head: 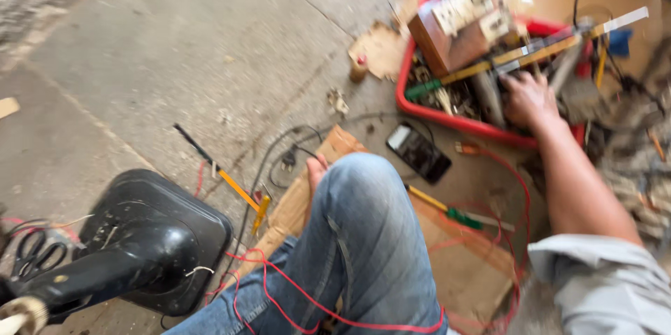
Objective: The person disassembles a fan motor using pliers and a screwdriver, disconnecting wires and separating the internal components while seated on a floor workshop.
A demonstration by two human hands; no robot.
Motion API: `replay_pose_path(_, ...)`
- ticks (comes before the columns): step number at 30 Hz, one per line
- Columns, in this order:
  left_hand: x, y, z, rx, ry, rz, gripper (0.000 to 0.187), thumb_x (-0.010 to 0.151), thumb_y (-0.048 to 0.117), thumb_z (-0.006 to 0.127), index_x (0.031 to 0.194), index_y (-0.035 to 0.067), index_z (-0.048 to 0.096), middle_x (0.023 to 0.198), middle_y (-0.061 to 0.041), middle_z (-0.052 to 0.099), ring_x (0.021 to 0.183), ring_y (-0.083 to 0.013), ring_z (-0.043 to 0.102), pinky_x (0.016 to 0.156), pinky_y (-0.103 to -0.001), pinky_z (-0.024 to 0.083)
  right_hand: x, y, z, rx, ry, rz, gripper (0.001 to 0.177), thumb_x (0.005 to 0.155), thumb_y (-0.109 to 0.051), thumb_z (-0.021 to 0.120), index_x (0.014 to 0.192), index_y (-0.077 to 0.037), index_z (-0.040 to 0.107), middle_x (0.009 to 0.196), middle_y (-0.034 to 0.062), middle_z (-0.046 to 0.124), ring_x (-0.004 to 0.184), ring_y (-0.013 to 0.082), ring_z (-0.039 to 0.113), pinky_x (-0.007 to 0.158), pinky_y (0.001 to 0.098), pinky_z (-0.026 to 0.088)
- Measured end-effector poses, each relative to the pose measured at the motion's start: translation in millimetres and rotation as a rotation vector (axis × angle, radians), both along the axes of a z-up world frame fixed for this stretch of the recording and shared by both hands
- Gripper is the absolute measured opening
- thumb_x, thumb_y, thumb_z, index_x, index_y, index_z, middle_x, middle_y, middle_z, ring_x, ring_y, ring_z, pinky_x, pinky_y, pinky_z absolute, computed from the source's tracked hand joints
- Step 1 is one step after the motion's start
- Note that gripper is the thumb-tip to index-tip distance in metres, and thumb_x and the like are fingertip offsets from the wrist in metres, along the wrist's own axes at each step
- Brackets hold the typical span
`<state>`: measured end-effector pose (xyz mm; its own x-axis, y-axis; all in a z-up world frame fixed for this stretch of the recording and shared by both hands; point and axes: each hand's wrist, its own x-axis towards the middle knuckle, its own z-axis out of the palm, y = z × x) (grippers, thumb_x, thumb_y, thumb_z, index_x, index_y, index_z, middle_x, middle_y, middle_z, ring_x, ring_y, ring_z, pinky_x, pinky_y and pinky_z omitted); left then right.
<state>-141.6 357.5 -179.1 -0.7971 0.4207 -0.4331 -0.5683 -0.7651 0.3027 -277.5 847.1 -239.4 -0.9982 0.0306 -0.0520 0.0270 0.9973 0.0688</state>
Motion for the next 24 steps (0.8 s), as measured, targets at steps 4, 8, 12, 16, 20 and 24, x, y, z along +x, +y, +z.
replay_pose_path(4,3.3,-24.8,13.6,-0.143,0.101,-0.041,0.107,0.074,0.061,0.071,0.153,0.010,0.022,0.151,-0.013,0.036,0.135,-0.0284,0.048,0.118,-0.046,0.046,-11.2,-3.3,6.8,0.028,-0.135,-0.054,0.070,0.085,-0.012,0.057,0.154,-0.027,0.053,0.142,0.0171,0.057,0.131,0.0472,0.048,0.106,0.0587,0.043)
replay_pose_path(8,14.4,-59.4,32.4,-0.379,0.235,-0.083,0.111,0.072,0.060,0.073,0.155,0.010,0.019,0.154,-0.013,0.033,0.137,-0.0283,0.046,0.120,-0.046,0.046,-17.4,-10.3,15.3,0.079,-0.219,-0.107,0.075,0.075,-0.011,0.063,0.149,-0.021,0.051,0.137,0.0189,0.056,0.127,0.0463,0.047,0.101,0.0586,0.042)
replay_pose_path(12,14.6,-110.5,53.5,-0.675,0.378,-0.027,0.115,0.070,0.058,0.076,0.157,0.010,0.017,0.156,-0.013,0.031,0.139,-0.0283,0.045,0.121,-0.045,0.045,-22.9,-18.6,23.6,0.262,-0.233,-0.095,0.049,0.081,-0.027,0.071,0.129,-0.016,0.066,0.135,0.0080,0.066,0.133,0.0332,0.053,0.107,0.0522,0.046)
replay_pose_path(16,30.6,-166.7,74.4,-0.998,0.443,0.093,0.120,0.069,0.057,0.078,0.158,0.010,0.014,0.158,-0.013,0.029,0.141,-0.0282,0.043,0.123,-0.045,0.044,-12.5,-17.8,42.4,0.328,-0.259,-0.102,0.052,0.080,-0.048,0.078,0.124,-0.022,0.070,0.134,0.0006,0.068,0.134,0.0258,0.055,0.108,0.0482,0.047)
replay_pose_path(20,63.4,-219.1,97.7,-1.319,0.423,0.259,0.125,0.067,0.055,0.081,0.160,0.009,0.012,0.160,-0.013,0.026,0.143,-0.0282,0.042,0.124,-0.044,0.044,-2.2,-17.2,59.0,0.310,-0.078,-0.052,0.066,0.072,-0.058,0.080,0.127,-0.023,0.070,0.129,0.0030,0.068,0.130,0.0276,0.054,0.101,0.0455,0.047)
replay_pose_path(24,86.5,-262.2,121.5,-1.591,0.404,0.450,0.130,0.065,0.054,0.083,0.162,0.009,0.009,0.162,-0.013,0.024,0.145,-0.0281,0.040,0.126,-0.044,0.043,33.7,-10.0,65.0,0.231,0.135,0.030,0.057,0.083,-0.056,0.074,0.128,-0.023,0.070,0.120,0.0000,0.073,0.130,0.0232,0.057,0.105,0.0455,0.046)
